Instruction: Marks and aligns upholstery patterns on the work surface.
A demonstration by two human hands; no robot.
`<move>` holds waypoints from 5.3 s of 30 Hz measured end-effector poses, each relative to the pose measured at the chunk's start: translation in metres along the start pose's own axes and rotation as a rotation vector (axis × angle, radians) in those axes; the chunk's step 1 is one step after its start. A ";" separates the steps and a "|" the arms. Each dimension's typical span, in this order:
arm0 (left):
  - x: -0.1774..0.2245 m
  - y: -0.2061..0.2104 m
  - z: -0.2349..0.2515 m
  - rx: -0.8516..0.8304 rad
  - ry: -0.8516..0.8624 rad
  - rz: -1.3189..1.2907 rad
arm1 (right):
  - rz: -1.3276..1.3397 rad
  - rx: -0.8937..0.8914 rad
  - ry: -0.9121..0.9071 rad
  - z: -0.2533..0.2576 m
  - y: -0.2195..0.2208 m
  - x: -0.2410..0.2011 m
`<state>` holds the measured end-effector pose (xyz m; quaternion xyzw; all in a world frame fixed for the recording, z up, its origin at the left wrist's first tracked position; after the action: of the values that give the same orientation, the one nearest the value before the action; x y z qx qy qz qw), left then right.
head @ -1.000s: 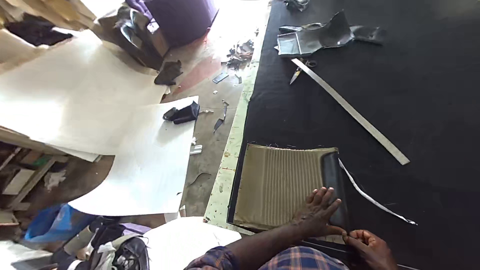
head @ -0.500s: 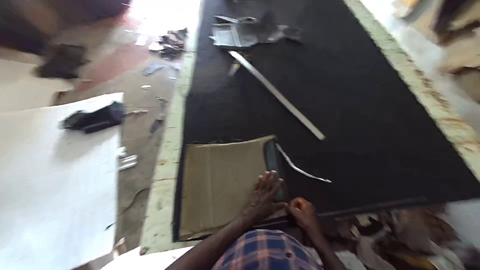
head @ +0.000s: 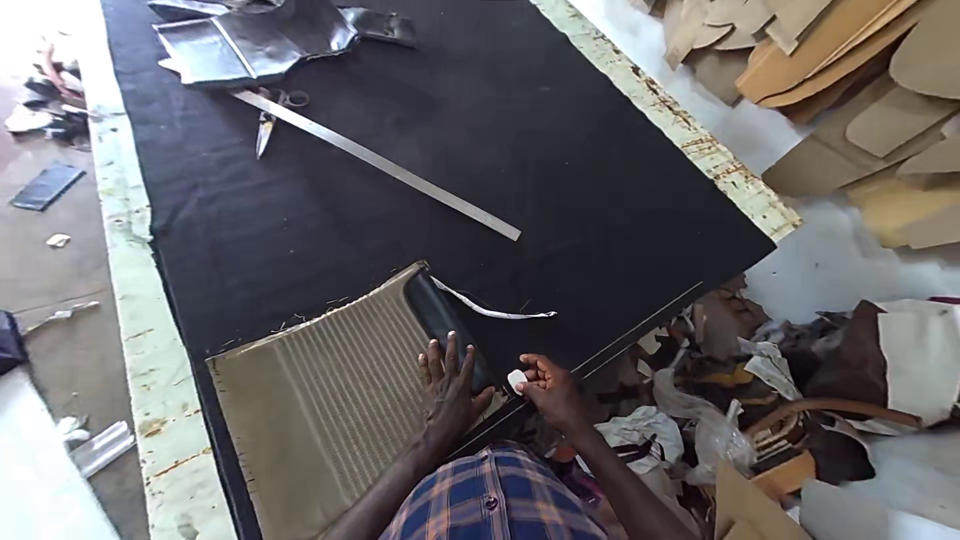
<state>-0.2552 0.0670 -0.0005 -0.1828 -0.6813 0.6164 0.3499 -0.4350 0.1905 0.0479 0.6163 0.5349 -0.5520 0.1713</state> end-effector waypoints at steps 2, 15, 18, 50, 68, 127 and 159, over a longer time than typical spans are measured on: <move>0.001 0.001 -0.001 0.009 0.013 -0.010 | -0.098 0.028 -0.037 -0.001 0.004 -0.001; -0.001 0.008 -0.007 0.112 0.067 -0.060 | -0.421 0.142 -0.228 -0.017 0.031 0.010; -0.001 0.008 -0.006 0.120 0.075 -0.062 | -0.474 0.158 -0.288 -0.019 0.036 0.008; -0.091 -0.021 0.085 0.191 -0.005 -0.214 | -0.508 -0.421 -0.015 -0.012 0.030 -0.037; -0.103 -0.026 0.118 0.159 -0.037 -0.236 | -0.269 -0.480 0.054 0.030 0.011 -0.040; -0.323 -0.123 -0.056 0.299 -1.018 -0.519 | -0.123 -0.045 -0.109 0.233 0.130 -0.145; -0.323 -0.120 -0.045 0.423 -1.022 -0.545 | -0.099 0.050 -0.052 0.211 0.140 -0.149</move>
<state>0.0207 -0.1422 0.0345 0.3898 -0.6479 0.6363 0.1529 -0.3941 -0.1005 0.0534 0.5786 0.5461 -0.5889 0.1421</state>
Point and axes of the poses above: each hand's wrist, its own z-axis towards the middle knuckle, its own y-axis out of the palm, x = y × z, the point moved 1 cm from there along z, towards the middle knuckle, and after that the axes turned 3 degrees about z, right-handed, at the moved point
